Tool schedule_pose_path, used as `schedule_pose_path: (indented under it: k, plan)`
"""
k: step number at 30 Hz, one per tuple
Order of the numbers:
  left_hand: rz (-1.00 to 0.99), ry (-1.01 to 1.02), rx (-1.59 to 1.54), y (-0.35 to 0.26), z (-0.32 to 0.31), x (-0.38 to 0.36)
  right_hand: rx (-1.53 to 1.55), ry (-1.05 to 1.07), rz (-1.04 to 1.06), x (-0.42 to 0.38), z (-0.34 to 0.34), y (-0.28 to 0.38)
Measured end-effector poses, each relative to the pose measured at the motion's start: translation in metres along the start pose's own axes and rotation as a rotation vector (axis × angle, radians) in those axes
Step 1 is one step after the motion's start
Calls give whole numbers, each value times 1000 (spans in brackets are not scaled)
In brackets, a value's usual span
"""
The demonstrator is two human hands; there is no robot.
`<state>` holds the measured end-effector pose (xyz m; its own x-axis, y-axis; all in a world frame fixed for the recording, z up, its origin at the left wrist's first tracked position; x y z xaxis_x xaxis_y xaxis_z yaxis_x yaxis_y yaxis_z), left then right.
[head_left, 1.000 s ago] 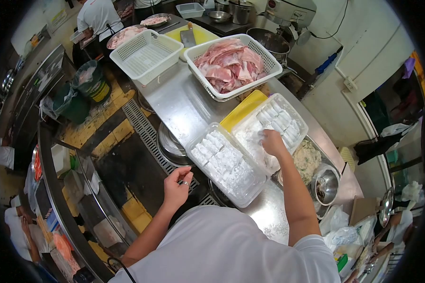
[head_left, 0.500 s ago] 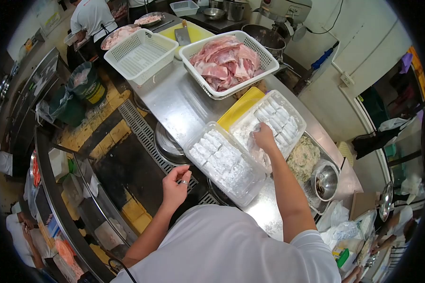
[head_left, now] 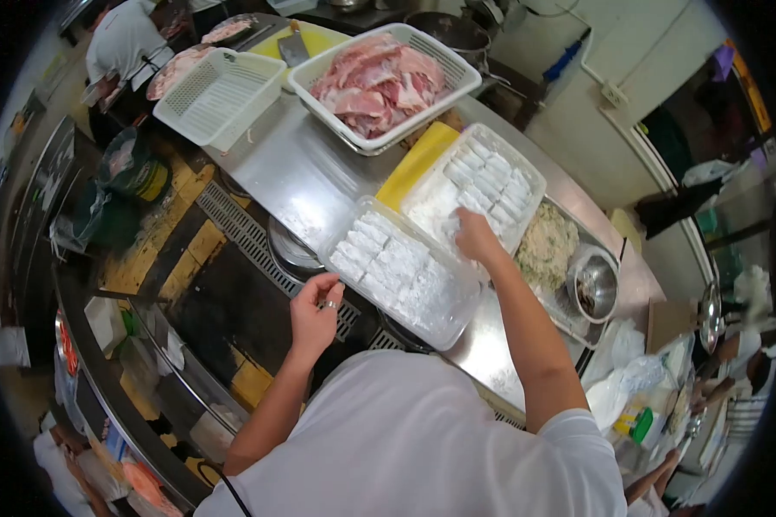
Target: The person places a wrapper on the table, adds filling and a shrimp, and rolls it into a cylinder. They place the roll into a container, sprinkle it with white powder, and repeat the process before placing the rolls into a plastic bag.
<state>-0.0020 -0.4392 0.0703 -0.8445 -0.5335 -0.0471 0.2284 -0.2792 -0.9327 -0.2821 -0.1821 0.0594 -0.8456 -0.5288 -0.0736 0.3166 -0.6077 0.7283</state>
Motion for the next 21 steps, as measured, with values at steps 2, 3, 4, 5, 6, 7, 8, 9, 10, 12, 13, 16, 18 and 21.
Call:
schedule_pose_path:
  k: [2,3,4,5,6,7,8,9,10,12,13,16,18,21]
  plan:
    - [-47,33,4,2,-5,11,111,-138,-61,-8,7,-7]
    - [-58,31,-38,1,-7,16,178,-207,-133,-17,18,7]
    - [-48,39,-50,0,-8,21,245,-279,-203,-24,25,13]
    - [-41,46,-62,-1,-9,27,475,-347,-204,-30,22,-15]
    - [-32,53,-74,-2,-9,32,667,-361,-245,-43,27,-6]
    - [-51,72,-50,-1,-10,38,860,-377,-283,-62,38,15]
    - [-65,91,-37,-2,-9,45,1053,-394,-316,-79,42,30]
    - [-80,111,-24,-4,-9,51,1077,-376,-352,-93,37,33]
    - [-96,130,-12,-6,-10,57,1102,-357,-388,-108,31,37]
    - [-130,144,-8,-7,-13,69,1184,-338,-444,-132,9,45]
    - [-145,162,14,-9,-14,76,1241,-337,-464,-141,-10,48]
    - [-200,227,62,-17,-18,92,1394,-449,-516,-139,-59,42]
    - [-211,298,62,-22,-24,99,1103,-512,-557,-144,-68,43]
    - [-237,353,53,-27,-30,104,221,-475,-499,-154,-56,72]
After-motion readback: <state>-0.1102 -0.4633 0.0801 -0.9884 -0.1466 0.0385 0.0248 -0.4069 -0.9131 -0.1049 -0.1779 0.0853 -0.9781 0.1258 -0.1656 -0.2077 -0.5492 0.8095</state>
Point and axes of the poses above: each hand's wrist, its own x-axis towards the middle knuckle, its own z-axis out of the back of the hand, y = z × x, the point moved 3 cm from there along x, towards the middle knuckle, and after that the axes turned 14 degrees about x, right-handed, at the moved point
